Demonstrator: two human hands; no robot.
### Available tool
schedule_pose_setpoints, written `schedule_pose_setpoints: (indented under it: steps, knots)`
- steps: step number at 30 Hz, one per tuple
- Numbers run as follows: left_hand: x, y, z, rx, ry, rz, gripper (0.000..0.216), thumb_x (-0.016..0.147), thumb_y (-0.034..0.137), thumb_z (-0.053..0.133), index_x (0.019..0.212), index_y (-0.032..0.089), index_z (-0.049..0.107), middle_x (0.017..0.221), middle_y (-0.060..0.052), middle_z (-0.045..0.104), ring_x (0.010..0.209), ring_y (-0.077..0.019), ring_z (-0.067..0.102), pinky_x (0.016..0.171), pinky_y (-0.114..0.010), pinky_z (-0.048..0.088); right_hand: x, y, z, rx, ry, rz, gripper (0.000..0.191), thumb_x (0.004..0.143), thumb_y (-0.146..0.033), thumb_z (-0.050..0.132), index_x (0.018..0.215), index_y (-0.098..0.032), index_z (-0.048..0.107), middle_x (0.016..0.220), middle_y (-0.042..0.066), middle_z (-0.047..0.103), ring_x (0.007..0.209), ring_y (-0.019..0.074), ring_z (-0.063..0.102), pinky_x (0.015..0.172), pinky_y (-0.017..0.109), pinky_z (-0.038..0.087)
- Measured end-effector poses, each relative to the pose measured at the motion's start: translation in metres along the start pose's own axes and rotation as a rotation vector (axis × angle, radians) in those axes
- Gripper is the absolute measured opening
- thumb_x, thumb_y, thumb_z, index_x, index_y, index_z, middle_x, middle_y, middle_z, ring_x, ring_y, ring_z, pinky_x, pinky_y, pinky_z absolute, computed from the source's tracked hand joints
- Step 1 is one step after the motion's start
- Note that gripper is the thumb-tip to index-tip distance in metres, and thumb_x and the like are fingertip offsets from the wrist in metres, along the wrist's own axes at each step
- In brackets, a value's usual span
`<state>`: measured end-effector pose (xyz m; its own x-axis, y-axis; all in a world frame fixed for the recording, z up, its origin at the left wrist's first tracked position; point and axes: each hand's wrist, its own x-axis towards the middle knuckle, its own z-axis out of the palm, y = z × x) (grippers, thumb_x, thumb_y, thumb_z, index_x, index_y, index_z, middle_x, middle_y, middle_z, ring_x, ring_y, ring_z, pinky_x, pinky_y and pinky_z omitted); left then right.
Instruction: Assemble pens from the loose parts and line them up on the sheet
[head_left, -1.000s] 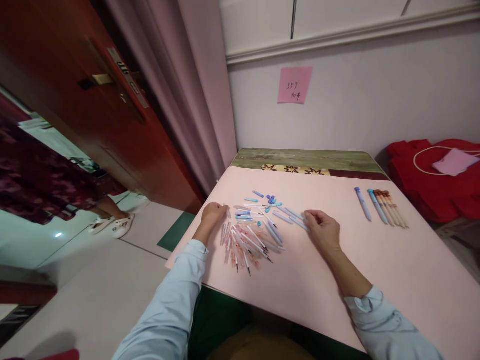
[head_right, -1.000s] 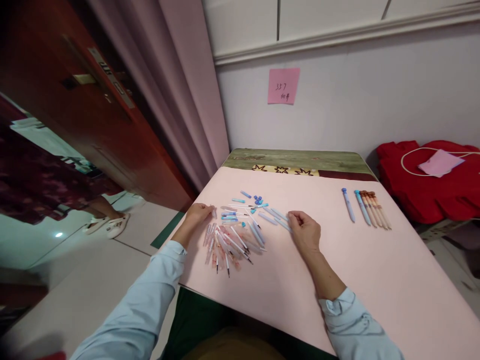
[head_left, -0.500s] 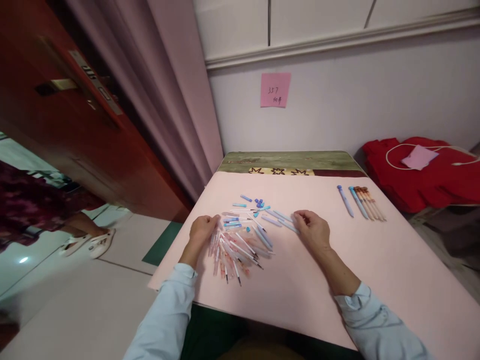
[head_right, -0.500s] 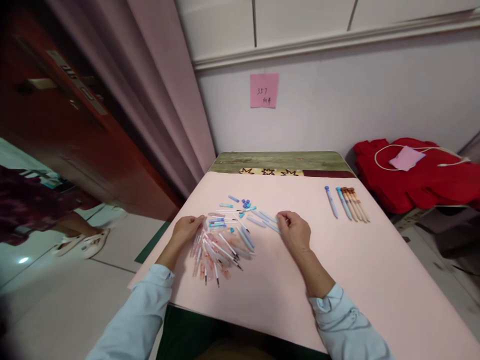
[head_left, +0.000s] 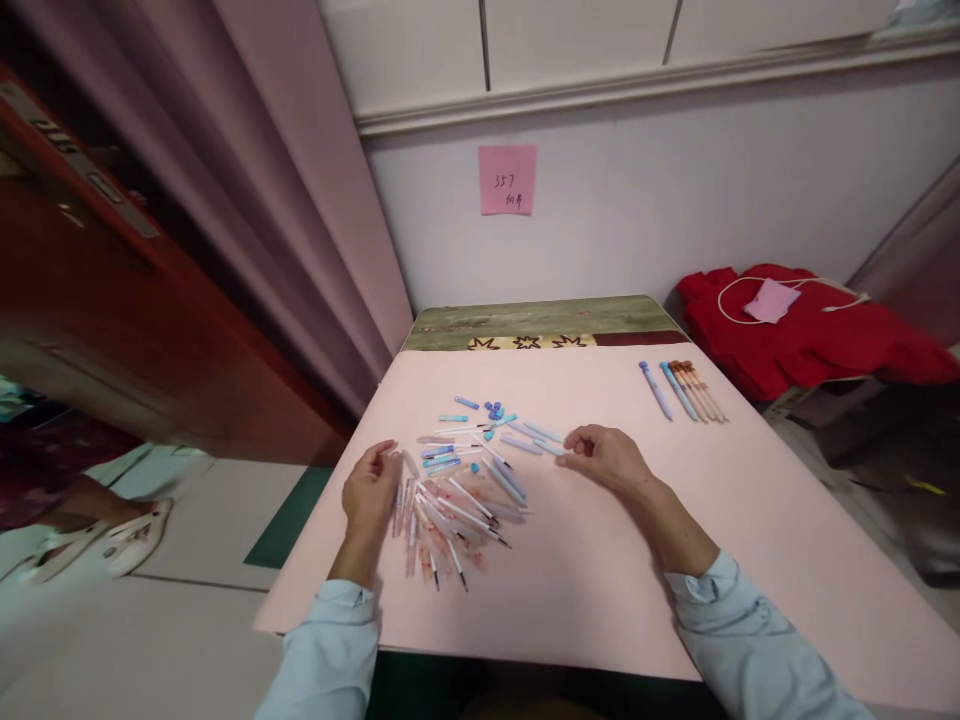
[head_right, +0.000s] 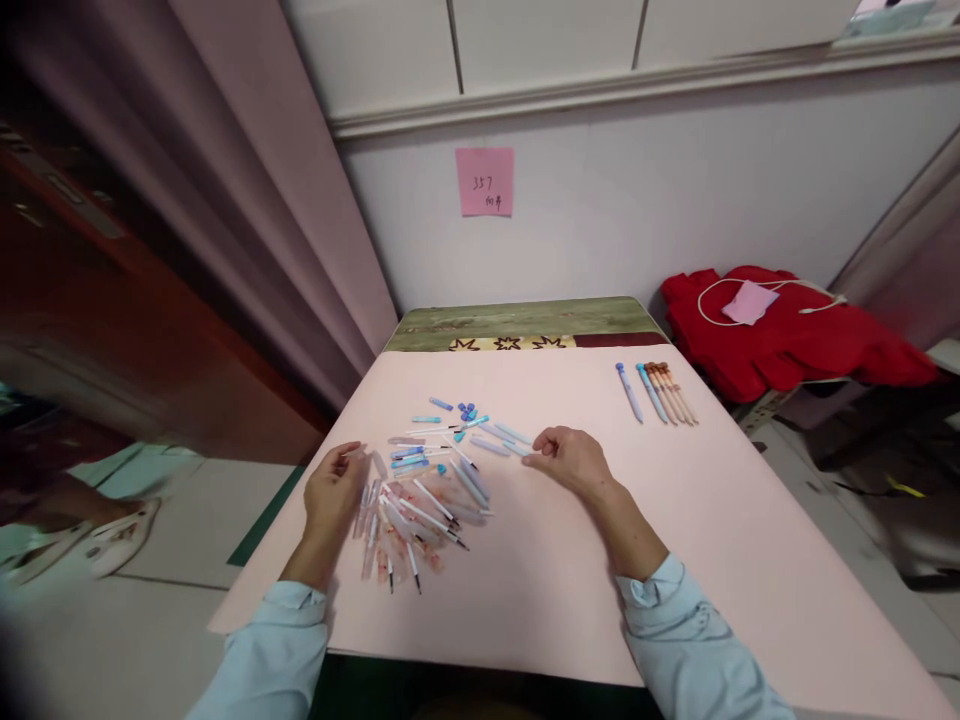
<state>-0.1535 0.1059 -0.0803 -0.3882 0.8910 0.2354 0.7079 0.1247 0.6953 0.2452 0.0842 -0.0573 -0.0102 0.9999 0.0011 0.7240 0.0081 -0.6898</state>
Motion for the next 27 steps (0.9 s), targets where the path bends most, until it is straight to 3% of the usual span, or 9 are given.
schedule_pose_setpoints:
  steps: [4,9,15,21,27]
  knots:
    - [0.000,0.006,-0.001,0.110,-0.066,0.027,0.034,0.083,0.047,0.056,0.106,0.028,0.071,0.100,-0.003,0.070,0.085,-0.0210,0.063,0.072,-0.031,0.044,0.000,0.000,0.001,-0.085,0.001,-0.049,0.023,0.071,-0.046,0.071,0.080,-0.025,0.070,0.074,-0.002,0.067,0.065,0.0143,0.057,0.058,0.025,0.035]
    - [-0.003,0.015,-0.002,0.179,-0.073,0.000,0.025,0.083,0.044,0.057,0.090,0.026,0.071,0.099,-0.002,0.069,0.085,-0.0203,0.063,0.072,-0.031,0.043,-0.001,-0.003,0.001,-0.097,0.007,-0.069,0.016,0.076,-0.041,0.068,0.075,-0.025,0.070,0.073,-0.002,0.067,0.064,0.0134,0.056,0.059,0.025,0.036]
    - [-0.005,0.021,-0.002,0.252,-0.092,0.019,0.039,0.085,0.045,0.054,0.120,0.029,0.064,0.099,-0.002,0.068,0.084,-0.0201,0.063,0.073,-0.032,0.043,-0.002,-0.003,0.001,-0.095,0.004,-0.076,0.017,0.076,-0.042,0.068,0.076,-0.025,0.071,0.072,-0.002,0.066,0.064,0.0136,0.056,0.058,0.025,0.036]
    - [-0.007,0.022,-0.003,0.322,-0.159,0.078,0.034,0.089,0.048,0.049,0.111,0.032,0.070,0.103,-0.002,0.066,0.089,-0.0211,0.062,0.071,-0.032,0.042,0.000,0.000,0.004,-0.112,0.045,-0.072,0.021,0.080,-0.044,0.063,0.077,-0.025,0.072,0.074,-0.001,0.068,0.065,0.0144,0.057,0.059,0.026,0.036]
    - [-0.006,0.022,-0.003,0.313,-0.173,0.110,0.045,0.089,0.047,0.051,0.132,0.035,0.059,0.095,-0.002,0.065,0.087,-0.0214,0.062,0.070,-0.031,0.042,0.000,0.000,0.005,-0.130,0.042,-0.053,0.023,0.082,-0.042,0.058,0.079,-0.025,0.073,0.074,0.000,0.069,0.065,0.0152,0.058,0.060,0.027,0.037]
